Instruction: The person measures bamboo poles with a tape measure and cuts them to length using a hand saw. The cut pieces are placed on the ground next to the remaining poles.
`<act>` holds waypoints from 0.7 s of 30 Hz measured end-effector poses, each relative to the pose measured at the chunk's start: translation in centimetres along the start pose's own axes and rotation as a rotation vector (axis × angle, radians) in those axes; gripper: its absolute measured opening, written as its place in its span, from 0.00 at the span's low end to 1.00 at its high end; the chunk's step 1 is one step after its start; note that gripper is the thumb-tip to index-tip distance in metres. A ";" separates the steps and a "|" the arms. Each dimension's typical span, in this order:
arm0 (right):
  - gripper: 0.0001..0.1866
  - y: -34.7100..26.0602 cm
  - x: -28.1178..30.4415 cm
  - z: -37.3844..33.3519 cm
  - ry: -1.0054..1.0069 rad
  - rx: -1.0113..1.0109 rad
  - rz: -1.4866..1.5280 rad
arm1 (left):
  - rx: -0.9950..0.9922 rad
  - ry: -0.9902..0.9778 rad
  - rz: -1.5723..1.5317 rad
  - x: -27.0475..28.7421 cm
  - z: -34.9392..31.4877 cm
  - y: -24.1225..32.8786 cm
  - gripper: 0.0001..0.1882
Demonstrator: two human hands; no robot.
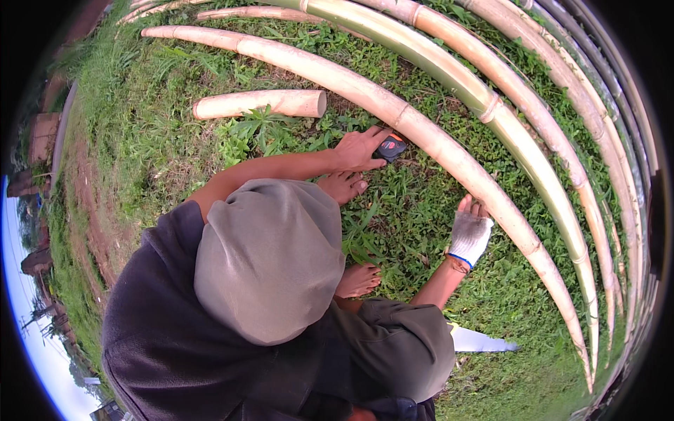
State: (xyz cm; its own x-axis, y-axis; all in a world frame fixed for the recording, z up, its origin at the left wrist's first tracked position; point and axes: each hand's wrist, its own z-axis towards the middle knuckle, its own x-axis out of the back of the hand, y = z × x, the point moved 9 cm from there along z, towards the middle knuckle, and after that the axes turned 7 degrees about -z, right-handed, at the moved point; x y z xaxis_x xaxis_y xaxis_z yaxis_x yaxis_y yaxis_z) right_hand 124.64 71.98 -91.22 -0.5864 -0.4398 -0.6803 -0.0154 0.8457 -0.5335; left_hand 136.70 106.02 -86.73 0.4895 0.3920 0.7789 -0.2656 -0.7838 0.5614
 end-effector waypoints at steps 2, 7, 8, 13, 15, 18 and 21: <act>0.18 2.9 0.9 -0.8 0.085 -0.022 -0.112 | 0.048 -0.018 0.001 -0.4 0.6 -1.2 0.52; 0.33 6.5 -7.5 -4.5 -0.156 0.158 -0.961 | -0.097 0.005 -0.385 1.6 -2.0 2.4 0.44; 0.36 7.7 -8.8 -4.9 -0.229 0.229 -1.024 | -0.088 -0.046 -0.600 1.1 -3.0 3.0 0.45; 0.38 13.5 -13.2 -8.5 -0.437 -0.308 -0.453 | -0.217 -0.079 -0.846 2.4 -4.5 6.9 0.49; 0.37 13.9 -14.6 -9.5 -0.401 -0.355 -0.330 | -0.258 0.010 -0.565 3.8 -4.4 7.3 0.51; 0.38 13.0 -16.1 -9.0 -0.438 -0.196 -0.640 | -0.302 0.081 -0.496 5.7 -6.1 7.9 0.49; 0.44 10.7 -19.6 -9.4 -0.572 0.496 -1.402 | -0.251 -0.182 -1.048 6.7 -7.9 9.3 0.41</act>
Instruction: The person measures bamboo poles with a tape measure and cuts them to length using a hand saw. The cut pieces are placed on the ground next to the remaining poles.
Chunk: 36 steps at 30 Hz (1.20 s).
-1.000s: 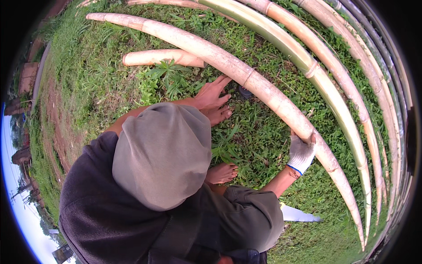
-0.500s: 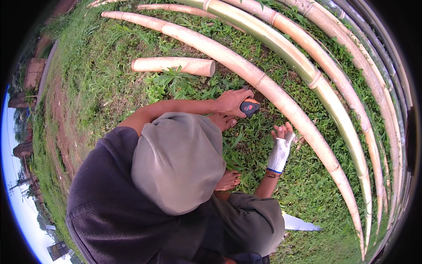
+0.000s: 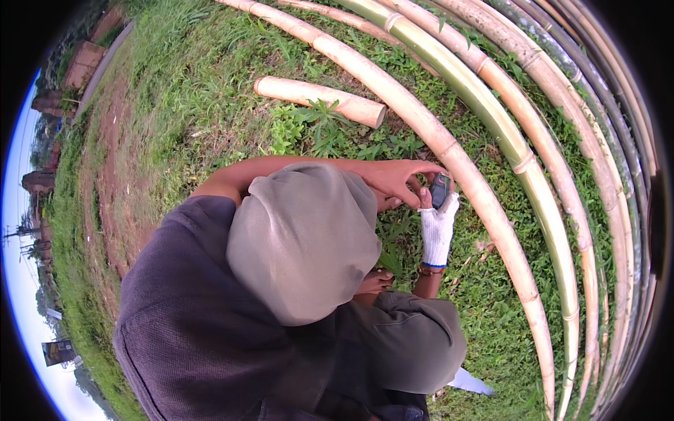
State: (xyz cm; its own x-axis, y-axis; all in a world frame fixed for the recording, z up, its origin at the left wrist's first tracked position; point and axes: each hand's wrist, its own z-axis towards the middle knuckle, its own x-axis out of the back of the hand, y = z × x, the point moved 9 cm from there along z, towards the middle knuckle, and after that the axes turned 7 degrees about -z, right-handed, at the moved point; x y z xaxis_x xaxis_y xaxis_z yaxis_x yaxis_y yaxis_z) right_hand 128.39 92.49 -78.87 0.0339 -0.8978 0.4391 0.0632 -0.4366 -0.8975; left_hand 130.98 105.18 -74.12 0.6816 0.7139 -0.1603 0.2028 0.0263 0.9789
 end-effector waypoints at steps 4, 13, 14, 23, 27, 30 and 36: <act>0.51 -3.5 -0.4 -0.6 -0.097 0.309 -0.340 | 0.218 0.205 -0.503 1.1 -2.6 -2.8 0.28; 0.40 -2.0 0.2 2.1 -0.499 -0.266 0.850 | 0.068 -0.059 -0.293 1.9 -2.0 4.8 0.27; 0.37 -2.3 0.8 2.0 -0.399 -0.222 0.644 | 0.086 -0.019 -0.271 2.3 -2.2 4.5 0.27; 0.28 -5.1 0.1 0.3 -0.268 0.129 0.061 | 0.310 0.186 -0.514 5.6 -3.0 -2.0 0.22; 0.33 -6.1 -1.6 0.6 -0.402 -0.069 0.106 | 0.310 0.227 -0.583 7.0 -4.2 -6.3 0.16; 0.35 -6.5 -4.0 1.7 -0.567 0.055 0.046 | 0.352 0.235 -0.598 8.1 -5.7 -8.5 0.13; 0.36 -8.7 -4.2 2.4 -0.831 0.056 -0.209 | 0.272 0.046 -0.390 9.3 -8.3 -4.2 0.11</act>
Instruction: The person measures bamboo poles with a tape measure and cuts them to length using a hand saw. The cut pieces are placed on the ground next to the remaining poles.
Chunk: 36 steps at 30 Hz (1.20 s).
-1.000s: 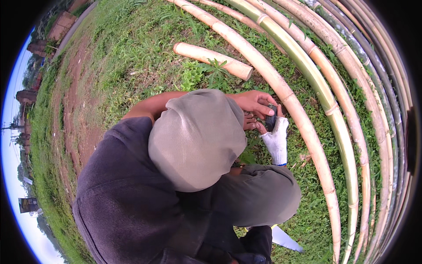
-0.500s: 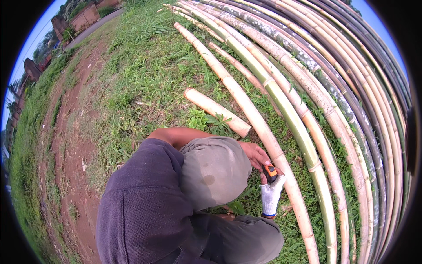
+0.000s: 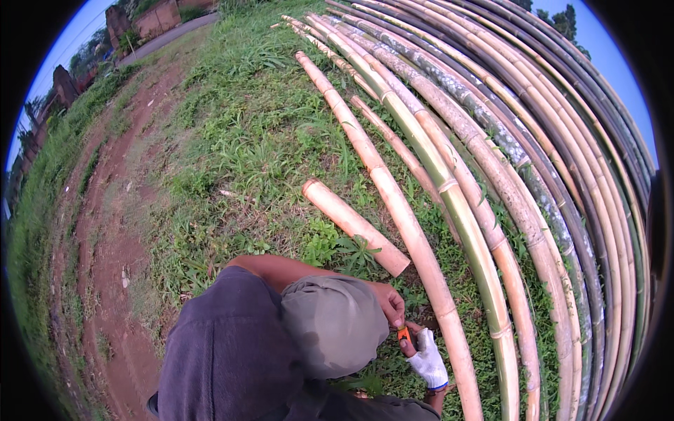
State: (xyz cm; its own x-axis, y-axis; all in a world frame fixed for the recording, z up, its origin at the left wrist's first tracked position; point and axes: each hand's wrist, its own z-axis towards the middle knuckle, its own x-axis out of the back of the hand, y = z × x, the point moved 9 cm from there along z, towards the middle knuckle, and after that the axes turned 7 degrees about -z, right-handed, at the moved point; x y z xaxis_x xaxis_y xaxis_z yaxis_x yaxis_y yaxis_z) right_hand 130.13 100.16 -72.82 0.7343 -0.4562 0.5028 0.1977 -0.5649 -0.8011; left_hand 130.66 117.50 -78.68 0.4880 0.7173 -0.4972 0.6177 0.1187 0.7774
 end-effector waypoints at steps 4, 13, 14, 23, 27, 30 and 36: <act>0.38 10.4 0.8 -6.8 -0.233 -0.287 0.059 | -0.273 0.454 -0.157 13.9 -7.8 9.3 0.05; 0.40 14.7 2.1 -11.2 -0.337 -0.643 0.628 | -0.880 1.434 -0.439 46.2 -33.5 19.7 0.13; 0.40 14.1 2.9 -10.6 -0.311 -0.640 0.631 | -0.797 1.242 -0.460 46.3 -30.2 19.3 0.16; 0.49 2.4 4.9 -1.9 -0.224 -0.575 0.650 | -0.541 0.856 -0.258 30.6 -14.4 17.8 0.21; 0.61 9.4 5.4 -10.0 -0.295 -0.690 0.718 | -0.714 1.139 -0.312 39.3 -19.5 25.4 0.20; 0.57 11.6 6.3 -12.9 -0.329 -0.718 0.738 | -0.861 1.341 -0.441 50.8 -30.5 29.0 0.17; 0.49 11.4 7.4 -15.2 -0.177 -0.685 0.818 | -0.746 1.237 -0.326 51.4 -25.0 30.1 0.20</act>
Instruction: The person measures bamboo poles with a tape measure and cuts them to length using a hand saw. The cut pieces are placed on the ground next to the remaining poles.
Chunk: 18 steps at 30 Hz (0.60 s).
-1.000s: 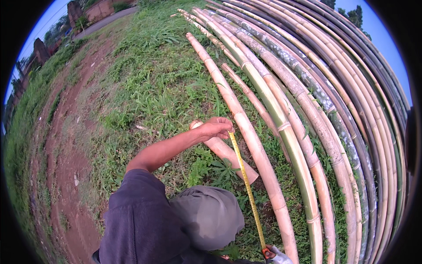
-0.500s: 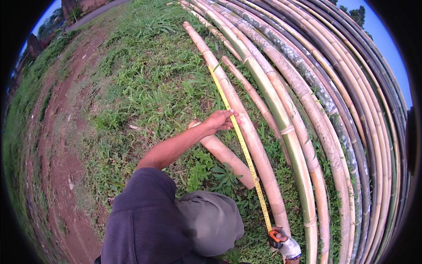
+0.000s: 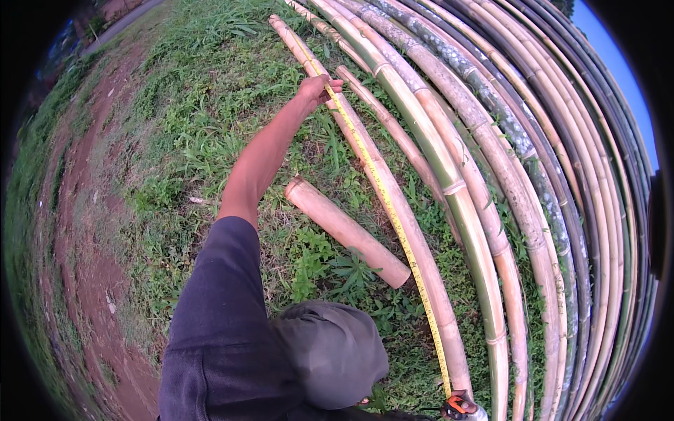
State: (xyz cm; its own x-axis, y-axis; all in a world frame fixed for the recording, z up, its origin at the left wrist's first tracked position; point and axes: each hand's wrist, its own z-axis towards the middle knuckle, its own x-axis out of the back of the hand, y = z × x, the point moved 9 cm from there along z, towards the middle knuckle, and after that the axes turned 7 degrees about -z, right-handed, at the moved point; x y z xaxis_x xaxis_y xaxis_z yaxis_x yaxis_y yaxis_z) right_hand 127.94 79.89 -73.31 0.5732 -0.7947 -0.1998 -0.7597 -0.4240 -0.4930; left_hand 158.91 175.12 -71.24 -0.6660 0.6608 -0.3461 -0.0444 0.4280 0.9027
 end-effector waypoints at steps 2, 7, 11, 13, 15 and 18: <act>0.47 -2.7 -1.3 1.8 0.013 0.074 0.032 | 0.046 -0.091 0.089 -3.2 -2.2 -3.6 0.23; 0.42 -14.5 -6.3 10.9 0.014 0.216 0.017 | -0.121 -0.090 0.420 -0.8 -5.9 -9.5 0.36; 0.36 -24.7 -12.6 16.9 -0.014 0.321 0.053 | -0.648 0.134 1.273 6.0 -11.6 -13.7 0.33; 0.34 -28.0 -14.5 20.5 -0.035 0.341 0.038 | -0.579 0.333 1.332 11.7 -12.7 -13.8 0.33; 0.32 -31.1 -16.4 22.9 -0.043 0.383 0.010 | -0.582 0.369 1.338 12.4 -14.8 -14.3 0.30; 0.31 -35.4 -17.7 26.2 -0.053 0.410 0.059 | -0.649 0.255 1.246 9.6 -17.6 -12.4 0.23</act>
State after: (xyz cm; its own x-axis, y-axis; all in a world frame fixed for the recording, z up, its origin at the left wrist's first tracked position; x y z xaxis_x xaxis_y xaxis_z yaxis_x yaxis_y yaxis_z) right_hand 152.73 120.30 -74.54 0.5557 -0.7843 -0.2759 -0.6127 -0.1621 -0.7735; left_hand 139.91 165.31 -81.28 -0.6329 0.2320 0.7387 0.3789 -0.7392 0.5568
